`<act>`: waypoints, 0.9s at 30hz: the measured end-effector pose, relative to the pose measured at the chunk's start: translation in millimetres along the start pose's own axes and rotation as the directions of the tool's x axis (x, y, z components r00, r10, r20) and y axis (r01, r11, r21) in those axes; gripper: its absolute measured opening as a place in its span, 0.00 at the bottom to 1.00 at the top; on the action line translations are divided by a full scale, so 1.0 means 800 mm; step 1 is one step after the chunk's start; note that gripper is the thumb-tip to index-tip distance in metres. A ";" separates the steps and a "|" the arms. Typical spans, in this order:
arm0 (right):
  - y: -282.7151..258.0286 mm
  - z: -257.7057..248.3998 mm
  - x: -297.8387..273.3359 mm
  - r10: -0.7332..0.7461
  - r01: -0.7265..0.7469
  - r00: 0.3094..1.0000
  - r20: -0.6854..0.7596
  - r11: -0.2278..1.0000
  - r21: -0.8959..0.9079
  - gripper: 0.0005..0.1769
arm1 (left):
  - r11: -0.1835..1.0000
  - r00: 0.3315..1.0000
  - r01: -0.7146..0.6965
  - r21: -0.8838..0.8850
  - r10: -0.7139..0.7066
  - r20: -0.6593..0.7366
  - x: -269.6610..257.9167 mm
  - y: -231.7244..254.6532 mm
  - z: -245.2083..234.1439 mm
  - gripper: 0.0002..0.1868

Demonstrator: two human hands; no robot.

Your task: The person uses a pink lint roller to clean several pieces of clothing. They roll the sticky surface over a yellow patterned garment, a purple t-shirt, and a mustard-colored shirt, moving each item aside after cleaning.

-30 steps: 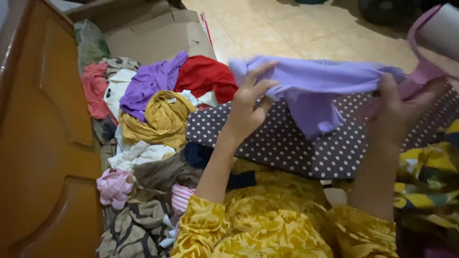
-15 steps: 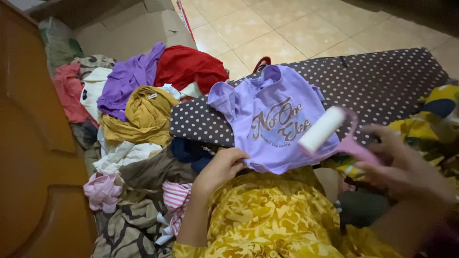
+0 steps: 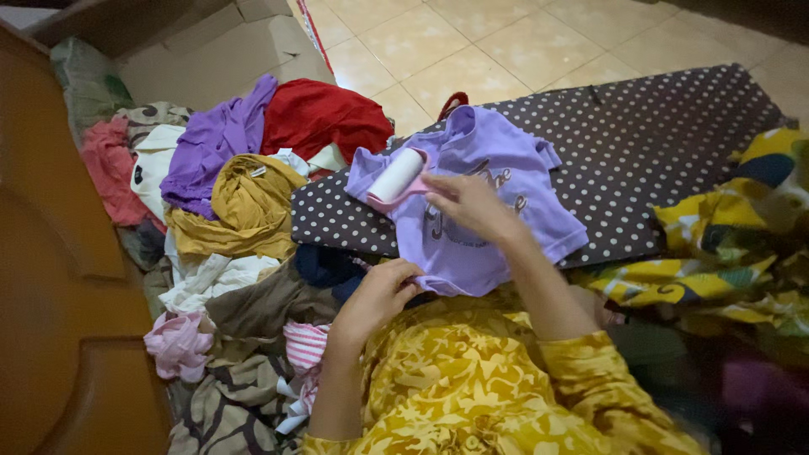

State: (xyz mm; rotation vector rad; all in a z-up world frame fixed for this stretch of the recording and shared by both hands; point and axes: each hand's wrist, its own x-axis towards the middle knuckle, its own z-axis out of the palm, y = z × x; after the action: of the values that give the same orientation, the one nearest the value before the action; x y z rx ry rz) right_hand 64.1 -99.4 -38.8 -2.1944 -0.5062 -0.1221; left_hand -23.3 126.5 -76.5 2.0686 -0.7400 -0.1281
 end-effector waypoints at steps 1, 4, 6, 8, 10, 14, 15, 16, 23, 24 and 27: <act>-0.003 -0.014 -0.011 0.223 -0.225 0.971 0.084 0.974 0.016 0.27 | 0.999 0.999 0.038 0.000 -0.038 0.005 -0.003 0.000 -0.003 0.10; -0.004 -0.094 -0.073 0.371 -0.351 0.906 0.204 0.927 -0.129 0.26 | 0.998 0.998 0.058 -0.027 -0.058 0.004 -0.006 0.001 -0.007 0.11; -0.006 -0.144 -0.124 0.662 -0.584 0.724 0.194 0.738 -0.337 0.31 | 0.997 0.999 0.052 -0.061 -0.052 0.007 -0.002 0.001 -0.007 0.11; -0.012 -0.179 -0.163 0.695 -0.654 0.703 0.149 0.715 -0.248 0.31 | 0.996 1.000 0.025 -0.089 -0.024 0.014 -0.001 0.000 -0.005 0.11; -0.017 -0.191 -0.181 0.664 -0.613 0.740 0.105 0.731 -0.300 0.33 | 0.994 0.999 -0.029 -0.108 0.031 0.023 -0.001 0.001 -0.002 0.11; -0.015 -0.152 -0.135 0.652 -0.585 0.752 0.099 0.729 -0.354 0.32 | 0.999 0.999 -0.020 -0.029 0.021 0.046 -0.001 0.005 0.002 0.11; -0.010 -0.133 -0.110 0.589 -0.542 0.803 0.092 0.786 -0.297 0.31 | 0.999 0.999 -0.005 -0.040 0.007 0.048 -0.001 0.007 0.003 0.11; -0.005 -0.112 -0.082 0.521 -0.493 0.850 0.074 0.837 -0.238 0.30 | 0.999 0.999 0.006 -0.049 -0.003 0.051 -0.001 0.009 0.004 0.11; -0.003 -0.024 0.009 0.045 -0.057 0.996 -0.079 0.988 -0.146 0.25 | 1.000 1.000 -0.008 0.003 0.008 0.018 -0.005 0.016 -0.002 0.12; -0.007 -0.036 -0.001 0.131 -0.134 0.991 -0.028 0.978 -0.160 0.26 | 1.000 1.000 0.006 -0.014 -0.006 0.021 -0.005 0.015 -0.002 0.12; -0.019 -0.099 -0.057 0.422 -0.387 0.900 0.109 0.888 -0.247 0.28 | 0.999 0.999 0.032 -0.038 -0.031 0.042 -0.005 0.009 -0.006 0.10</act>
State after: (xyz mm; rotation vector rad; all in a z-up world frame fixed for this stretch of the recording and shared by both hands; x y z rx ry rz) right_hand 23.1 -166.7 10.3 -2.4929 -0.1099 0.2377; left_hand -28.3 129.2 -68.7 2.0468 -0.7251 -0.2023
